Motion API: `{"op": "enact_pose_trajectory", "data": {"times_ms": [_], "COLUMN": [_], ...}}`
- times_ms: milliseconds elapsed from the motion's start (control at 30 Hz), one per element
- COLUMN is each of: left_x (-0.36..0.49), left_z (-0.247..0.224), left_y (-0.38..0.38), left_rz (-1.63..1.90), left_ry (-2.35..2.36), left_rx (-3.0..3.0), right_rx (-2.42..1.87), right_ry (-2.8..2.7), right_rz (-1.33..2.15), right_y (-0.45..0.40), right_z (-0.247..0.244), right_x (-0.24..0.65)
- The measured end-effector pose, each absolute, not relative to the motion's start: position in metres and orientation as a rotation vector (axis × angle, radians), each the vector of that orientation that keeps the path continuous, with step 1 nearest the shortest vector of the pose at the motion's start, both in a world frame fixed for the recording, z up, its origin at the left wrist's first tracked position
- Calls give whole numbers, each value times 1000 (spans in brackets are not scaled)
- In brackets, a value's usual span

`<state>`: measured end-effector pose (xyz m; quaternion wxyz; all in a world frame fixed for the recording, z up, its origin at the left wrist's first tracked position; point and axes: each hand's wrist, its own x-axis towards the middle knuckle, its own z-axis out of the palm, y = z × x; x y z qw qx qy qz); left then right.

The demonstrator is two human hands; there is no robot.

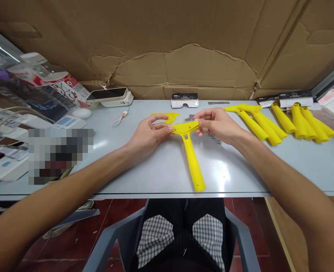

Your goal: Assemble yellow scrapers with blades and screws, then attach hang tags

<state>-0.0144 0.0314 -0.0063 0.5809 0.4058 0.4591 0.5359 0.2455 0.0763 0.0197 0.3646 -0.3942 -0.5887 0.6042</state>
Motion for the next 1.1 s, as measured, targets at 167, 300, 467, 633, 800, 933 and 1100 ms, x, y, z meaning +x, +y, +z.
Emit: {"op": "enact_pose_trajectory", "data": {"times_ms": [167, 300, 467, 633, 800, 933, 1100], "left_x": [-16, -14, -11, -12, -10, -8, -11], "left_z": [-6, -6, -6, 2, 8, 8, 5], "left_y": [32, 31, 33, 34, 32, 31, 32], "left_rz": [1291, 1298, 1193, 937, 989, 1031, 1031], "left_ry": [1087, 1089, 1085, 1111, 1144, 1187, 1214], "left_rx": [926, 940, 880, 865, 871, 923, 990], "right_rx": [-966, -1020, -1068, -1066, -1104, -1146, -1150], "right_ry": [-1476, -1490, -1454, -1451, -1461, -1572, -1743], "right_rz": [1617, 1560, 1478, 1457, 1450, 1418, 1395], "right_y": [74, 70, 70, 72, 71, 71, 74], "right_z": [24, 28, 25, 25, 23, 21, 17], "right_x": [246, 242, 240, 243, 240, 240, 242]}}
